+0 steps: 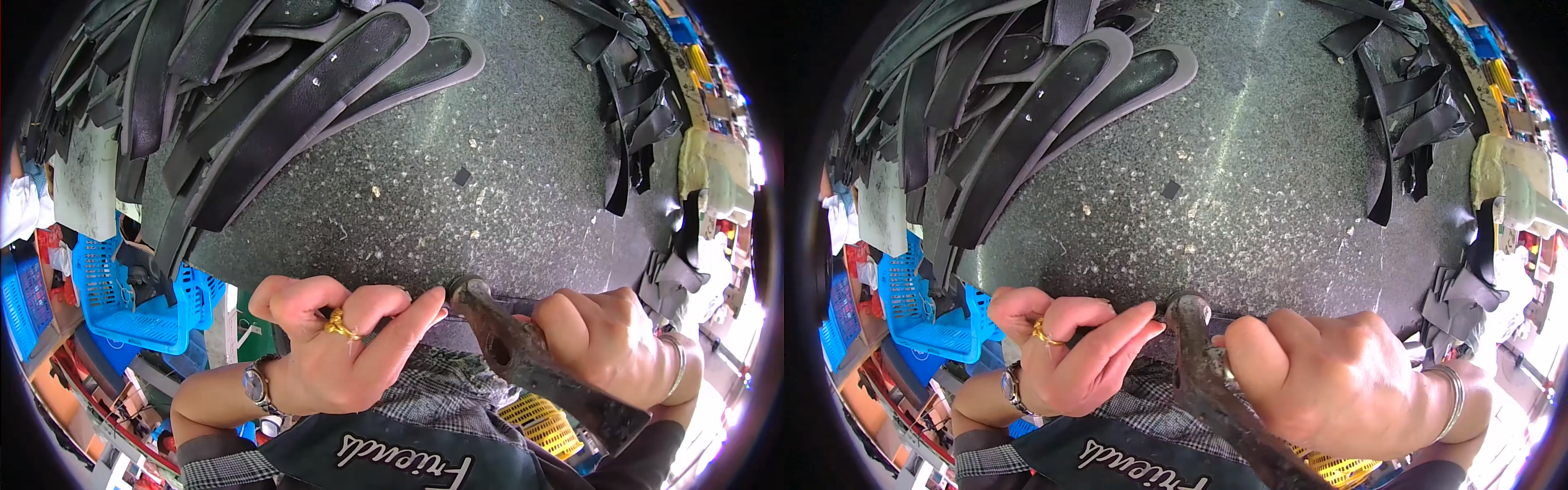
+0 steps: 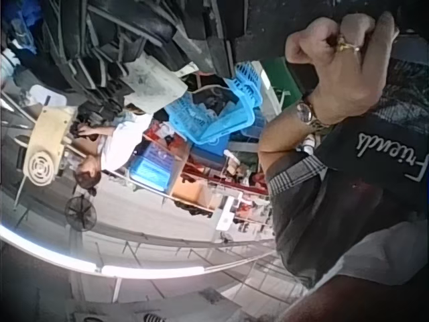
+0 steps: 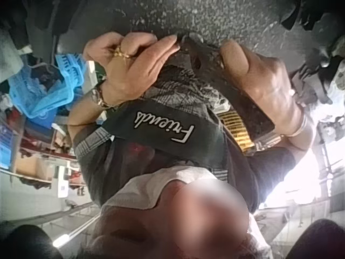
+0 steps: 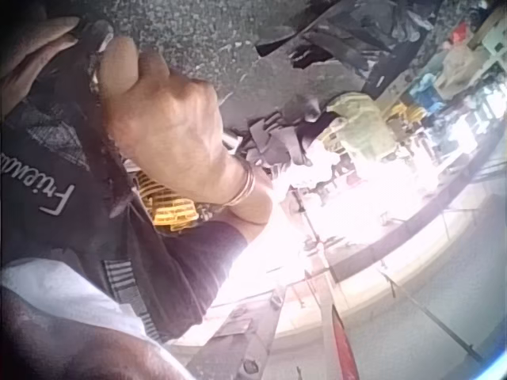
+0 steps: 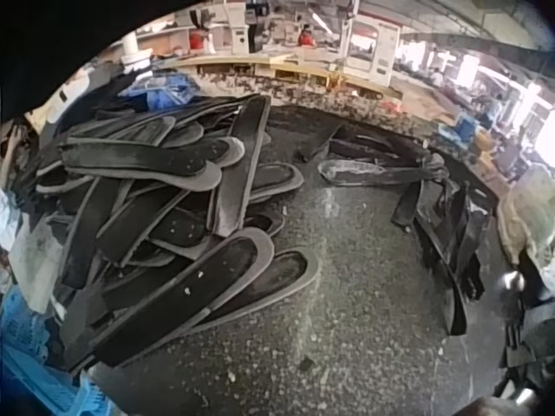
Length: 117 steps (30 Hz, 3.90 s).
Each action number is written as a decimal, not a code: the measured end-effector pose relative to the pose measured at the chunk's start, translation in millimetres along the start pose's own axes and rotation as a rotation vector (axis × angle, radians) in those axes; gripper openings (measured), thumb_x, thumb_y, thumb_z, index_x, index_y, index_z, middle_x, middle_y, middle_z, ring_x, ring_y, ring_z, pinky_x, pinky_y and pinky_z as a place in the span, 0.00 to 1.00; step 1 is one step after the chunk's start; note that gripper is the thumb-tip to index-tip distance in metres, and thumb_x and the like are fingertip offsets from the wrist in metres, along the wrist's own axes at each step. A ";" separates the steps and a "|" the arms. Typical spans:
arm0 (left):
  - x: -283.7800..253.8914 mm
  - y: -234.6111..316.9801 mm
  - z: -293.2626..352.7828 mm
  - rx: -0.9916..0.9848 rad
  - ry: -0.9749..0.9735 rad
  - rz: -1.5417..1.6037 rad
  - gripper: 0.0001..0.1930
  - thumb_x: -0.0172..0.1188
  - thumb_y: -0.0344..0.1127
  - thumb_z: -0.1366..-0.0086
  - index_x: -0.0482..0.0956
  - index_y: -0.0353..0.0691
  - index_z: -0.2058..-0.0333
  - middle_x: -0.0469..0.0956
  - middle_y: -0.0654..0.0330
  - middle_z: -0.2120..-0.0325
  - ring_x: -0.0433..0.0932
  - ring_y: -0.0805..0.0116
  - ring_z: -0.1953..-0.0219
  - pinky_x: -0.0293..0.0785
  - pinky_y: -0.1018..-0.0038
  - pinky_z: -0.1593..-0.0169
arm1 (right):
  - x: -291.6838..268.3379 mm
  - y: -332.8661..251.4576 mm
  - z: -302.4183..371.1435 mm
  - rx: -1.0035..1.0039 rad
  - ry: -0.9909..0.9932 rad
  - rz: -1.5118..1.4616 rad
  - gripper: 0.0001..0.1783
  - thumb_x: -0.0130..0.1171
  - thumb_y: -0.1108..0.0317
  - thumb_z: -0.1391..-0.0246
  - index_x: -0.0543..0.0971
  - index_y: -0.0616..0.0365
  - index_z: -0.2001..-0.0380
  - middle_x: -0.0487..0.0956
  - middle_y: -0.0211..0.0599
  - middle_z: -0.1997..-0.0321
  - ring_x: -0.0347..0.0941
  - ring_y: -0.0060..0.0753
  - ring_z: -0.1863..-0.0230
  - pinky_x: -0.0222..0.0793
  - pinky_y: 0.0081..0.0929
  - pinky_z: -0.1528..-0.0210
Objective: Hammering and assembling black shoe components on a factory workbench.
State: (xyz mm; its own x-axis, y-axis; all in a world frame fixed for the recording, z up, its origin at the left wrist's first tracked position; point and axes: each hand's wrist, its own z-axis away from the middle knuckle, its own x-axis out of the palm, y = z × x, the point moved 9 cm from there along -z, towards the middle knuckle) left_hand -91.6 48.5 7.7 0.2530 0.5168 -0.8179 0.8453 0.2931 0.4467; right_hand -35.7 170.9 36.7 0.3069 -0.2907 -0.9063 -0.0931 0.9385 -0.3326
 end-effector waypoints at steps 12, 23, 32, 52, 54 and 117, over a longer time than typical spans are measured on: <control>-0.9 20.5 -1.7 0.236 -0.073 -0.230 0.16 0.67 0.36 0.55 0.87 0.61 0.64 0.70 0.82 0.67 0.57 0.68 0.63 0.48 0.66 0.59 | -14.1 -0.4 0.9 0.038 0.093 -0.026 0.10 0.62 0.67 0.57 0.70 0.56 0.76 0.64 0.28 0.85 0.67 0.28 0.90 0.61 0.29 0.90; -0.2 15.4 2.8 0.186 -0.019 -0.170 0.16 0.71 0.37 0.56 0.86 0.60 0.64 0.69 0.81 0.69 0.56 0.66 0.65 0.49 0.66 0.59 | -12.7 -9.5 -6.0 -0.063 0.031 0.095 0.09 0.58 0.69 0.59 0.68 0.55 0.77 0.64 0.28 0.84 0.68 0.28 0.89 0.62 0.29 0.90; 5.4 9.0 18.1 -0.069 0.058 -0.032 0.20 0.78 0.39 0.57 0.86 0.52 0.62 0.67 0.78 0.75 0.58 0.66 0.64 0.50 0.68 0.58 | 1.3 0.7 0.4 0.010 0.027 -0.064 0.11 0.60 0.68 0.58 0.69 0.56 0.72 0.66 0.30 0.83 0.69 0.31 0.89 0.64 0.31 0.90; 4.6 16.1 18.2 -0.004 0.069 -0.056 0.17 0.72 0.31 0.54 0.85 0.48 0.62 0.71 0.75 0.72 0.59 0.65 0.67 0.51 0.66 0.58 | -3.7 -12.2 -9.4 -0.019 -0.049 0.182 0.09 0.57 0.69 0.56 0.66 0.54 0.77 0.65 0.28 0.85 0.66 0.28 0.90 0.63 0.29 0.91; 3.0 13.6 20.5 -0.012 0.102 -0.054 0.19 0.75 0.34 0.56 0.85 0.49 0.62 0.70 0.76 0.72 0.59 0.65 0.67 0.51 0.67 0.58 | -3.7 -6.9 -8.9 -0.028 -0.054 0.152 0.09 0.57 0.68 0.55 0.66 0.54 0.76 0.65 0.29 0.85 0.66 0.29 0.90 0.63 0.30 0.90; 19.5 16.6 -15.3 0.011 0.054 0.080 0.18 0.75 0.33 0.55 0.85 0.45 0.62 0.74 0.76 0.73 0.62 0.64 0.64 0.54 0.69 0.56 | -9.6 29.0 20.5 0.170 -0.025 -0.001 0.12 0.61 0.65 0.54 0.66 0.51 0.76 0.68 0.32 0.82 0.70 0.31 0.87 0.63 0.31 0.89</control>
State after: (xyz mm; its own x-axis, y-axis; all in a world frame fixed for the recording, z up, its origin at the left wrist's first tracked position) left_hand -79.8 75.8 4.7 0.2948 0.5806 -0.7590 0.8283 0.2408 0.5059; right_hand -21.9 204.7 41.1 0.3302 -0.2885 -0.8987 0.0676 0.9569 -0.2823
